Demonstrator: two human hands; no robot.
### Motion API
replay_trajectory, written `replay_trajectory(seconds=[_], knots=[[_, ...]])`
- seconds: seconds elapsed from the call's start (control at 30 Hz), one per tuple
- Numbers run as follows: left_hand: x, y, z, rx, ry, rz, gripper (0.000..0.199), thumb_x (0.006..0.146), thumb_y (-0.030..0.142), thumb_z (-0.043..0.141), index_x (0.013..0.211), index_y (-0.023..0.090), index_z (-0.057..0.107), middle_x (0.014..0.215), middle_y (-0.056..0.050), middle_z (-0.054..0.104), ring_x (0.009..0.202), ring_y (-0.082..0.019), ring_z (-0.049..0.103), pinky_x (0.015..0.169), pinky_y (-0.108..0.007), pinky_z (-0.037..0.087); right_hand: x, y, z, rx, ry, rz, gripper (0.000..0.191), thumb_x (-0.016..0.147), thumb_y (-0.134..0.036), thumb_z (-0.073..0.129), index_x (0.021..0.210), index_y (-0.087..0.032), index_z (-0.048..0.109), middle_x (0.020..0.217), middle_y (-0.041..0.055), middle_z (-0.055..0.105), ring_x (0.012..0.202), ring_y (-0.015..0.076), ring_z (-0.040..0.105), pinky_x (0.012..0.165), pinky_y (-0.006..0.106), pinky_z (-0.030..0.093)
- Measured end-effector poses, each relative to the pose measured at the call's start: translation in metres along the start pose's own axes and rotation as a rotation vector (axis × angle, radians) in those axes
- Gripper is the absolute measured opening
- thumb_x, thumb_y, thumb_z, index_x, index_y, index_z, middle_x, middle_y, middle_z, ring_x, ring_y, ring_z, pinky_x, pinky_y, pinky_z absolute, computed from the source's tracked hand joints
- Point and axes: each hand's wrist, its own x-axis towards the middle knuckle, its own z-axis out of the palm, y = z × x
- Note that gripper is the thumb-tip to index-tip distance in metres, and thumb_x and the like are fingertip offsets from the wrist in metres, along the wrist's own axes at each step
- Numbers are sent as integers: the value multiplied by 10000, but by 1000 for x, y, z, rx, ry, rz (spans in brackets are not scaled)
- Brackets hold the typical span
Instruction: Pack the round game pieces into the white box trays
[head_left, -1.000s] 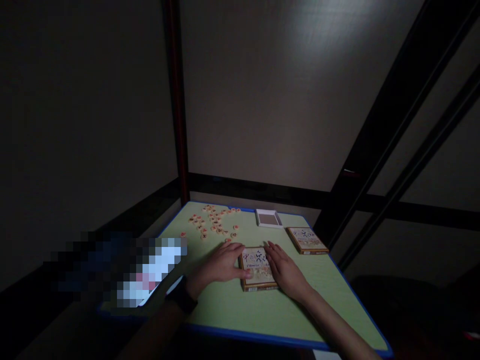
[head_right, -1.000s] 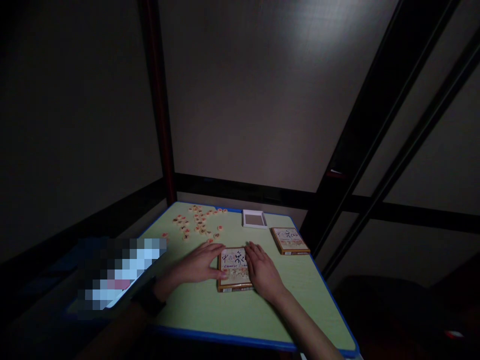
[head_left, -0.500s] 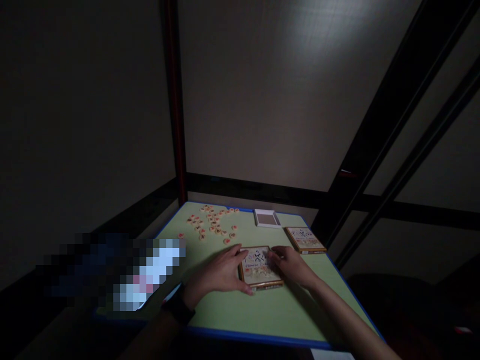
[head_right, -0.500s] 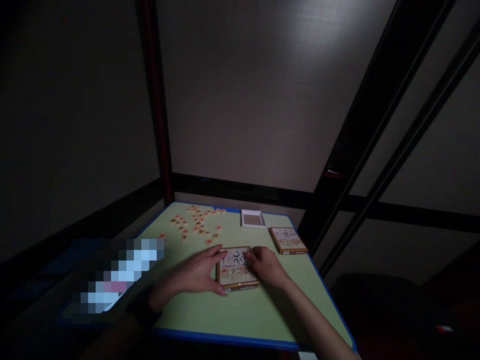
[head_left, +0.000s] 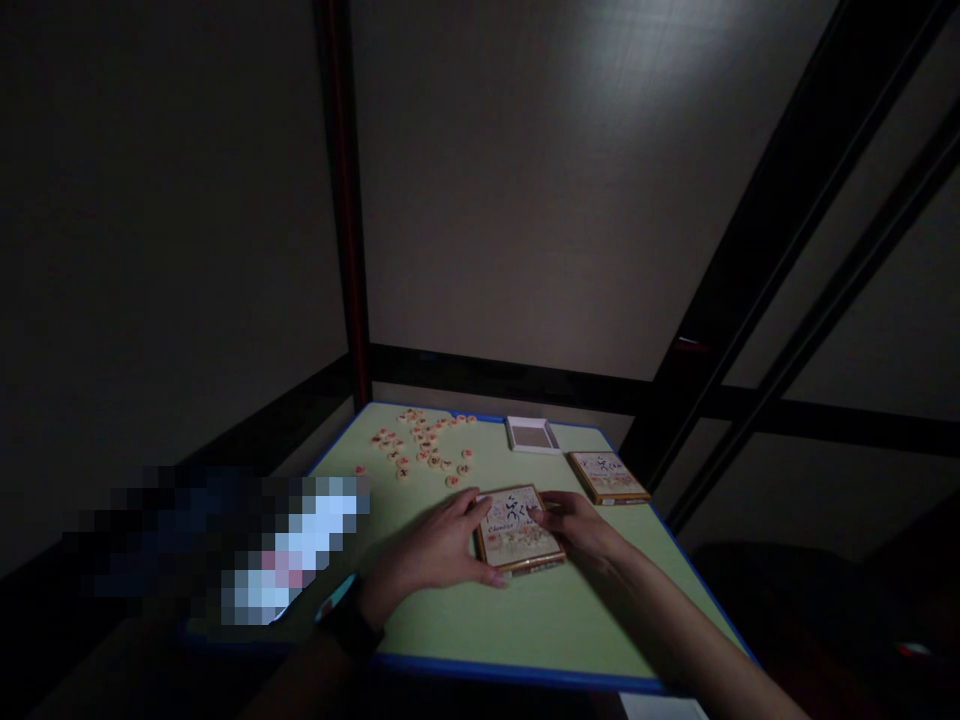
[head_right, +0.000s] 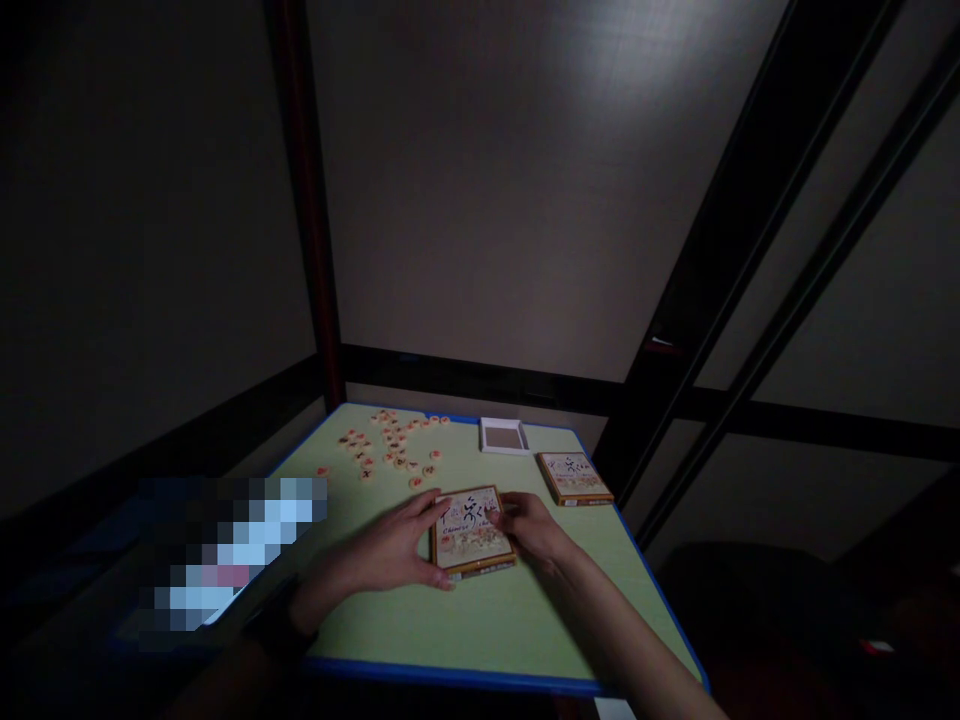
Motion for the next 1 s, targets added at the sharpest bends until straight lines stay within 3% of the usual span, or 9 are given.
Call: replay_trajectory(seconds=[0.07,0.17,0.3,0.4,0.53,0.63,0.73,0.87,1.0], knots=[[-1,3,0,9,-21,-32,1040,650,593,757,1507,183,334,1607,-140,238,1448,-314,295,1188,-373,271,0,3,0,150,-19,30,456,616,-364,858,961,-121,684,866,117,755,768,240,718,801,383,570],[0,7,1,22,-18,-59,1018,708,578,722,1530,181,272,1635,-146,120,1476,-318,229,1197,-392,256,0,6,-4,172,12,21,503,584,-381,874,970,-118,686,862,118,757,771,247,720,808,376,564],[7,12,5,59,29,34,830,817,516,651,1507,195,320,1628,-129,171,1471,-300,249,1191,-397,279,3,11,-17,83,42,20,480,627,-422,823,985,-127,704,866,122,763,772,247,721,786,366,562],[15,16,10,98,10,125,676,879,475,599,1467,213,393,1601,-110,271,1429,-269,351,1174,-365,314,5,14,-32,-121,89,-16,433,695,-429,753,1004,-126,718,881,124,769,810,264,721,761,364,557],[24,23,14,170,-20,133,643,906,463,573,1456,174,405,1590,-143,284,1410,-280,381,1158,-370,329,-2,12,-45,-533,183,-115,385,815,-402,619,1056,-119,718,892,130,772,820,285,717,748,378,546],[28,26,13,202,-17,147,637,902,479,576,1440,168,430,1574,-158,314,1400,-290,395,1145,-385,344,-17,6,-41,-817,217,-201,365,893,-353,521,1128,-136,698,993,147,757,864,284,715,773,381,545],[37,25,8,202,32,198,522,936,463,527,1383,193,506,1494,-129,456,1341,-258,473,1115,-369,381,-36,4,-29,-1019,224,-316,413,947,-387,473,1221,-141,662,1161,191,698,1019,306,684,877,427,540],[76,22,-2,277,143,201,391,998,354,415,1287,164,596,1397,-122,562,1285,-244,518,1095,-374,404,-52,20,-12,-1144,119,-509,524,953,-423,510,1440,-231,491,1541,160,381,1426,353,337,1097,544,395],[130,19,-8,388,173,112,327,977,176,402,1188,145,649,1287,-123,635,1207,-238,566,1050,-359,444,-50,41,-4,-1218,102,-545,499,983,-319,478,1475,-360,410,1598,62,279,1487,362,95,1117,611,350]])
